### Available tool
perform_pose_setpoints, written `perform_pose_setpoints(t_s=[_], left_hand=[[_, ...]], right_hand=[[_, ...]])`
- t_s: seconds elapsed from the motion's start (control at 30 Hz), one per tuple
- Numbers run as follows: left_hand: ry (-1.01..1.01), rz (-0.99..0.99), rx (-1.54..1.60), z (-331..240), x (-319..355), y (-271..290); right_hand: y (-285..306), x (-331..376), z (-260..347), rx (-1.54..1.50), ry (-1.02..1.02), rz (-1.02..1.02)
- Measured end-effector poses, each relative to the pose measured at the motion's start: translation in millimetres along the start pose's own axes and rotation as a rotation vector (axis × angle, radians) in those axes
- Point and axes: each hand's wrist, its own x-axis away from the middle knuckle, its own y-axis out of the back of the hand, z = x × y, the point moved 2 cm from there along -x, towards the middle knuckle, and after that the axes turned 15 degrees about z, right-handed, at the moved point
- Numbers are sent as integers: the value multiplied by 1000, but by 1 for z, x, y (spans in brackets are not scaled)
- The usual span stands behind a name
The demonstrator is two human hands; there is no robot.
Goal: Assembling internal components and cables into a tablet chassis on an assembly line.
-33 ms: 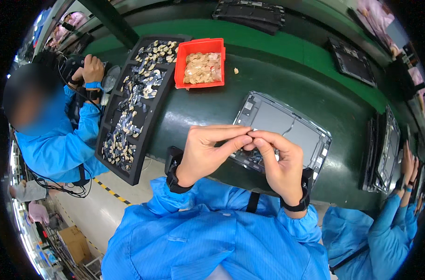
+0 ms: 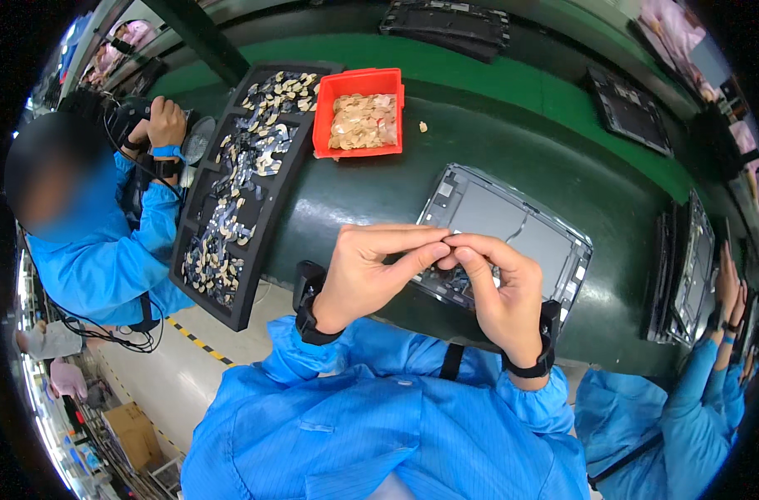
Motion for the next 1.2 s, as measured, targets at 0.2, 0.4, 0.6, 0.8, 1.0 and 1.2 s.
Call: perform_pose_setpoints(t_s=[0.2, 0.4, 0.6, 0.8, 1.0, 1.2], left_hand=[[-134, 56, -258, -12, 0, 14], [-103, -248, -540, -2, -37, 63], [-338, -130, -712, -8, -26, 39], [-313, -11, -634, 0, -11, 4], [-390, -66, -538, 9, -13, 3], [-450, -27, -621, 3, -14, 13]], right_hand=[[-2, -5, 5, 101, 27, 83], [1, -11, 5, -35, -200, 45], [3, -14, -5, -46, -203, 15], [-3, -10, 2, 94, -182, 123], [-3, -10, 6, 230, -112, 47], [-6, -13, 9, 309, -75, 44]])
